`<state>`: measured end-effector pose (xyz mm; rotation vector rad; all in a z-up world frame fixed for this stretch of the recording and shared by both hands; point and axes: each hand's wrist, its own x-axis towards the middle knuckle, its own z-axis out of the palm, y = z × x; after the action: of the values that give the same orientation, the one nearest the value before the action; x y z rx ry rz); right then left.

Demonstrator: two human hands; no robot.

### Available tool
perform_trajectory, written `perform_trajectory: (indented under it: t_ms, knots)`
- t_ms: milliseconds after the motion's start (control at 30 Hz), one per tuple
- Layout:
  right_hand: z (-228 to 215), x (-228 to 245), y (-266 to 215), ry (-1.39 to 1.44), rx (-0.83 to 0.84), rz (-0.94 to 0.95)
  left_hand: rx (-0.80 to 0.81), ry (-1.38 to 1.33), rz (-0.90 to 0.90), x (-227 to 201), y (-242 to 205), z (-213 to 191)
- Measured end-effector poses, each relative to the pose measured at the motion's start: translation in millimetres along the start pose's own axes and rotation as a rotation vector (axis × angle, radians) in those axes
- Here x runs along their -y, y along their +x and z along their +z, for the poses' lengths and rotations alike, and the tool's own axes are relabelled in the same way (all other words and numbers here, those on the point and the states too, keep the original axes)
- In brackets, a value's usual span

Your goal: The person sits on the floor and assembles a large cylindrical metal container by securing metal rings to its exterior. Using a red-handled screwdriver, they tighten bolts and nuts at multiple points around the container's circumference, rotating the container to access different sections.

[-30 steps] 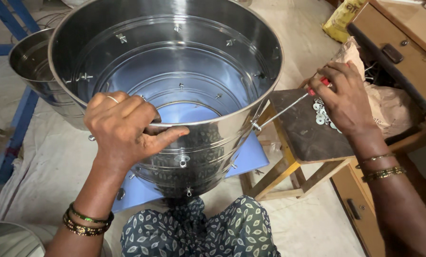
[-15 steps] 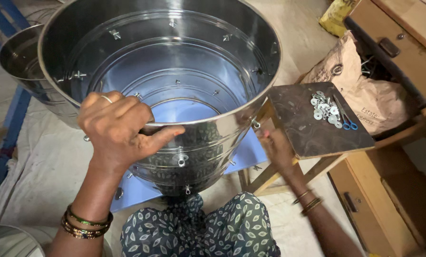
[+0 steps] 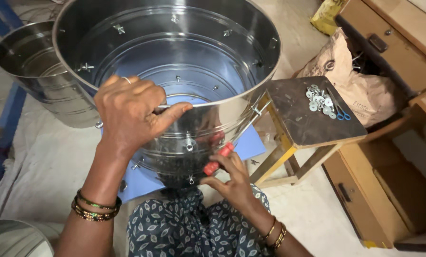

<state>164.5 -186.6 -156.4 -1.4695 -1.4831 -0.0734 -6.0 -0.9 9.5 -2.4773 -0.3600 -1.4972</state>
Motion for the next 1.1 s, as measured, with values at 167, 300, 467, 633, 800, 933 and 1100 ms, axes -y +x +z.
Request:
perform_trajectory:
  t_ms: [167,300,467,633,800,933,1100]
  knots:
    - [-18.0,44.5,36.1,-0.151,0.134,0.007,0.023,-0.033,0.004,11.5,-8.2,-10.3]
    - [-31.2,75.3,55.9,-0.328,0.099,-0.216,0.038,-0.080,-0.018,24.0,-22.1,-24.4]
    - [-64.9,93.7,103.5,-0.427,-0.232,-0.425,0.052,-0.098,-0.073,40.6,-41.9,-46.3]
    - [-102.6,84.5,114.8,-0.048,-0.446,-0.079,0.032,-0.113,-0.103,46.6,-54.2,-55.4]
    - [-130.1,-10.3,89.1,0.019,-0.502,0.052,0.016,-0.140,-0.119,45.9,-57.3,-54.0]
    - [-117.2,-91.5,32.6,0.210,-0.436,0.211,0.001,-0.110,-0.132,40.9,-54.7,-54.8]
    - [-94.0,-127.3,-40.2,-0.119,-0.315,0.517,-0.017,-0.042,-0.180,32.9,-56.8,-57.2]
